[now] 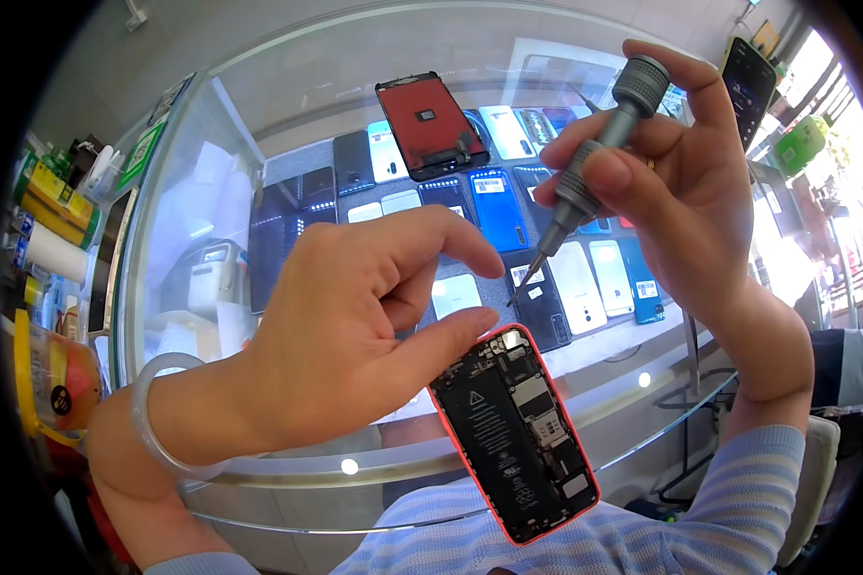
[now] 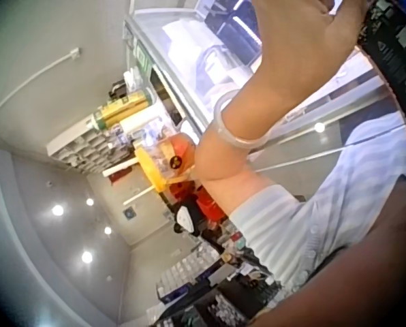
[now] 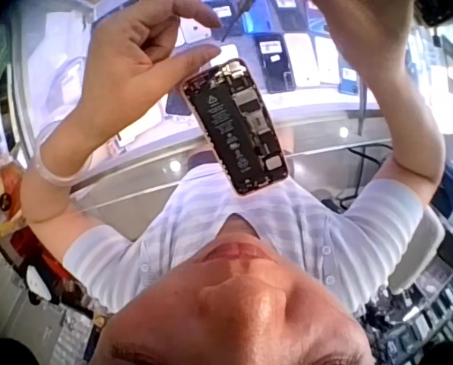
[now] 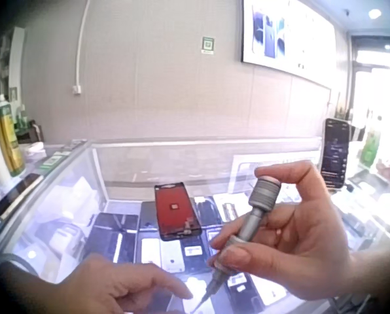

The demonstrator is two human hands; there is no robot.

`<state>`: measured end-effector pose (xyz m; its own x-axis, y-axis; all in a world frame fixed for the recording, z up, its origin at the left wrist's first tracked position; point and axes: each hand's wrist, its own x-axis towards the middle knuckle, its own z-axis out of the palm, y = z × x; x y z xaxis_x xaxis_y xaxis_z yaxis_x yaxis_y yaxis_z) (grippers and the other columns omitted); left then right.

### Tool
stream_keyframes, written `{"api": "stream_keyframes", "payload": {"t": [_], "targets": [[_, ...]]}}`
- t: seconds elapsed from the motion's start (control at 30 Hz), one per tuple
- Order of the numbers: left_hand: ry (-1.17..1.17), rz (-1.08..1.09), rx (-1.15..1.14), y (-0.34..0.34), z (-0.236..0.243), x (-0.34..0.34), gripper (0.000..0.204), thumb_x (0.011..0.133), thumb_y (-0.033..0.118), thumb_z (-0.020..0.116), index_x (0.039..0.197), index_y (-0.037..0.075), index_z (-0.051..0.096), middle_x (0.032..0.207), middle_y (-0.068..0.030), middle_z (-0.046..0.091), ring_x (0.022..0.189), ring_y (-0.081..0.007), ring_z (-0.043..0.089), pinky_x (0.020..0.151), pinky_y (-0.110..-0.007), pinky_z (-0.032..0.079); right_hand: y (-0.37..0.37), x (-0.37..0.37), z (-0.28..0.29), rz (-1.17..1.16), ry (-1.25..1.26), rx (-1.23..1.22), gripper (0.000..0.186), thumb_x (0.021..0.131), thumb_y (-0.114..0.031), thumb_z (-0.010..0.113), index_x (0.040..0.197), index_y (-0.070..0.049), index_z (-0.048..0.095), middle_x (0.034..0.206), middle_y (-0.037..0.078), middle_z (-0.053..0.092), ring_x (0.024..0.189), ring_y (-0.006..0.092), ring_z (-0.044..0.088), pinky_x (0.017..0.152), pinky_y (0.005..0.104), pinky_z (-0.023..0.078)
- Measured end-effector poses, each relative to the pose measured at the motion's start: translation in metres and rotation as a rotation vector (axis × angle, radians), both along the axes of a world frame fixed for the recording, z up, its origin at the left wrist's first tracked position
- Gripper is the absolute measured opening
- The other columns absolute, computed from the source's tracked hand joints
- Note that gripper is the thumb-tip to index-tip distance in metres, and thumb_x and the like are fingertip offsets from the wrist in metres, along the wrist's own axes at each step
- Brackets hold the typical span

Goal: The person unscrews a component from the upper internal frame of a mobile phone using a precision screwdriver.

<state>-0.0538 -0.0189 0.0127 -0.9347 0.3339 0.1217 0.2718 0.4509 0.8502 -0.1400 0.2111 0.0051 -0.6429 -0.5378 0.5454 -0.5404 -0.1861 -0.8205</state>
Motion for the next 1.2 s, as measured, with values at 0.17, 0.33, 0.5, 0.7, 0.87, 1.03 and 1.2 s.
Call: {"api": "stream_keyframes", "payload": {"t": [0.17, 0.33, 0.5, 0.7, 0.87, 1.03, 1.2], "targets": [[0.073, -0.004, 0.029, 0.001, -0.003, 0.002, 0.027, 0.075, 0.008, 0.084, 0.098, 0.005, 0.070, 0.054, 0.0108, 0.028, 0.052, -0.0006, 0.021, 0.051, -0.023, 0.015, -0.004, 0.004, 0.001, -0.042, -0.090, 0.006, 0.065, 0.096, -0.019, 0.065, 0.143, -0.002, 0.025, 0.103, 0.022, 0.069, 0.088, 0.0296, 0.074, 0.075, 0.0389, 0.064], [0.165, -0.009, 0.049, 0.001, -0.004, 0.002, 0.021, 0.075, 0.006, 0.084, 0.092, 0.004, 0.071, 0.051, 0.0099, 0.033, 0.049, 0.0001, 0.023, 0.049, -0.023, 0.015, -0.004, 0.004, 0.001, -0.048, -0.110, -0.009, 0.066, 0.096, -0.020, 0.065, 0.144, -0.001, 0.024, 0.103, 0.021, 0.069, 0.088, 0.0292, 0.074, 0.074, 0.0384, 0.064], [0.183, -0.012, 0.046, 0.001, -0.005, 0.002, 0.016, 0.076, 0.005, 0.083, 0.088, 0.002, 0.072, 0.049, 0.0095, 0.034, 0.046, 0.0009, 0.025, 0.047, -0.023, 0.015, -0.003, 0.004, 0.001, -0.052, -0.107, 0.017, 0.066, 0.096, -0.019, 0.065, 0.144, -0.001, 0.024, 0.103, 0.021, 0.069, 0.088, 0.0294, 0.074, 0.074, 0.0386, 0.064], [0.147, -0.008, 0.071, 0.002, -0.006, 0.002, 0.014, 0.077, 0.002, 0.082, 0.087, 0.001, 0.072, 0.048, 0.0098, 0.035, 0.046, 0.0016, 0.025, 0.048, -0.022, 0.015, -0.003, 0.005, 0.003, -0.030, -0.057, 0.008, 0.067, 0.096, -0.019, 0.064, 0.145, -0.002, 0.022, 0.103, 0.021, 0.069, 0.089, 0.0297, 0.074, 0.074, 0.0396, 0.064], [0.136, -0.006, 0.058, 0.002, -0.005, 0.003, 0.014, 0.078, 0.002, 0.081, 0.087, 0.000, 0.072, 0.047, 0.0098, 0.034, 0.046, 0.0021, 0.024, 0.047, -0.022, 0.015, 0.000, 0.004, 0.000, -0.011, 0.061, -0.033, 0.069, 0.096, -0.020, 0.065, 0.146, -0.002, 0.020, 0.103, 0.022, 0.069, 0.089, 0.0296, 0.074, 0.077, 0.0403, 0.063], [0.157, -0.014, 0.076, 0.003, -0.006, 0.003, 0.014, 0.077, 0.001, 0.082, 0.087, 0.000, 0.071, 0.047, 0.0099, 0.034, 0.046, 0.0022, 0.024, 0.047, -0.022, 0.014, 0.006, -0.005, -0.010, 0.052, 0.224, -0.084, 0.072, 0.096, -0.019, 0.065, 0.147, -0.003, 0.018, 0.103, 0.023, 0.068, 0.090, 0.0294, 0.073, 0.079, 0.0398, 0.063], [0.123, 0.001, 0.077, 0.005, -0.006, 0.003, 0.014, 0.077, 0.001, 0.082, 0.086, 0.000, 0.071, 0.048, 0.0104, 0.035, 0.047, 0.0027, 0.024, 0.047, -0.021, 0.014, 0.004, -0.008, -0.013, 0.112, 0.296, -0.129, 0.075, 0.095, -0.015, 0.065, 0.149, -0.003, 0.014, 0.105, 0.024, 0.067, 0.092, 0.0307, 0.073, 0.081, 0.0404, 0.062]]}}
